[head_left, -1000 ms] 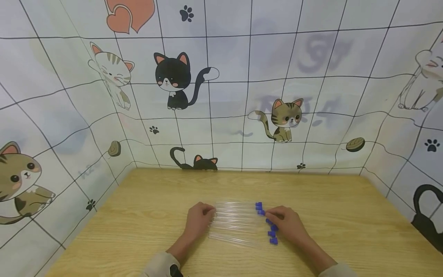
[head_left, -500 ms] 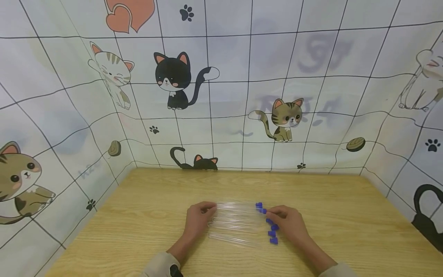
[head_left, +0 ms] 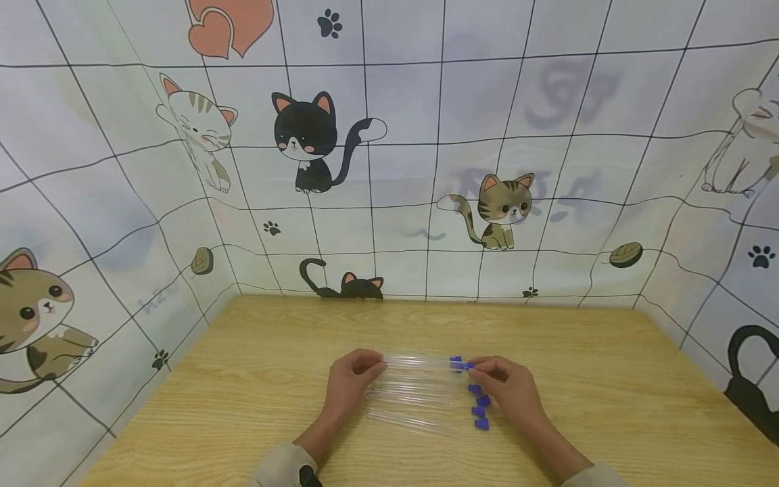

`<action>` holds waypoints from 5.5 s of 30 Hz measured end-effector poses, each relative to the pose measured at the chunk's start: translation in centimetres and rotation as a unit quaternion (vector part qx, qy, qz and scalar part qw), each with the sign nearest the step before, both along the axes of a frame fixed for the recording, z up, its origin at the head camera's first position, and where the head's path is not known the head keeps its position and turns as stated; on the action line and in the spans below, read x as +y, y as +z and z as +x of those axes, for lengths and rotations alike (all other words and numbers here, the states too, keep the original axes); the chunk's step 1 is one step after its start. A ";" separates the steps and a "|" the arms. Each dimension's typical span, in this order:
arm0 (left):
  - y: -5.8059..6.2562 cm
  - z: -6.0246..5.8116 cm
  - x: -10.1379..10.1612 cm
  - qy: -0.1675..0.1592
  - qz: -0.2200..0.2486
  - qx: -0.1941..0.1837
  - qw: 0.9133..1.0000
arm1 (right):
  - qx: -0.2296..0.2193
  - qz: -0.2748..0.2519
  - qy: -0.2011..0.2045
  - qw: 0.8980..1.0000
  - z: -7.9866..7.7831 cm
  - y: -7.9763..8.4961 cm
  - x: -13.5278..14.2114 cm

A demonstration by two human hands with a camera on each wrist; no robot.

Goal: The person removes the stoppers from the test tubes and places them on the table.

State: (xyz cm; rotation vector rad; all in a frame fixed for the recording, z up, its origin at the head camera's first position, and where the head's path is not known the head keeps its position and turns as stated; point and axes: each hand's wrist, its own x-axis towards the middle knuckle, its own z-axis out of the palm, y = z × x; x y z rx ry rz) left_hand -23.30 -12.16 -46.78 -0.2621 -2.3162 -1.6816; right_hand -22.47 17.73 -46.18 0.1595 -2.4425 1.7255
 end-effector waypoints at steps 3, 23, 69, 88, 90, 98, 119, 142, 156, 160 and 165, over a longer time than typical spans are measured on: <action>0.0 0.0 0.1 -0.013 0.025 -0.006 1.000 | 0.013 -0.014 0.009 1.000 0.1 0.0 0.0; 1.2 0.9 0.6 -0.053 0.004 0.022 0.998 | 0.094 -0.005 0.027 0.995 0.5 0.1 0.0; 0.3 0.5 -0.1 -0.070 0.046 0.060 0.995 | 0.161 -0.014 0.136 0.977 1.1 1.1 0.3; 1.6 1.2 0.1 -0.135 0.087 0.050 0.986 | 0.199 0.070 0.020 0.977 3.4 4.7 -1.1; 2.2 1.7 0.2 -0.137 0.087 0.051 0.985 | 0.204 0.079 0.012 0.976 3.4 4.7 -1.1; 3.0 2.2 0.2 -0.106 0.063 0.052 0.991 | 0.206 0.050 0.038 0.977 3.3 4.5 -1.3; 3.2 2.3 0.1 -0.110 0.075 0.053 0.990 | 0.228 0.080 0.022 0.970 3.3 4.7 -1.4; 3.2 2.2 0.2 -0.106 0.080 0.053 0.990 | 0.218 0.045 0.085 0.971 3.0 5.0 -0.8; 0.4 0.3 0.1 -0.101 0.094 0.048 0.989 | 0.209 0.060 0.080 0.973 2.6 4.4 -0.6; 0.2 0.2 0.1 -0.108 0.104 0.062 0.987 | 0.219 0.083 0.073 0.970 1.6 3.2 -0.1; 0.2 -0.4 -0.6 -0.089 0.149 0.075 0.982 | 0.217 0.100 0.047 0.970 0.4 3.0 1.6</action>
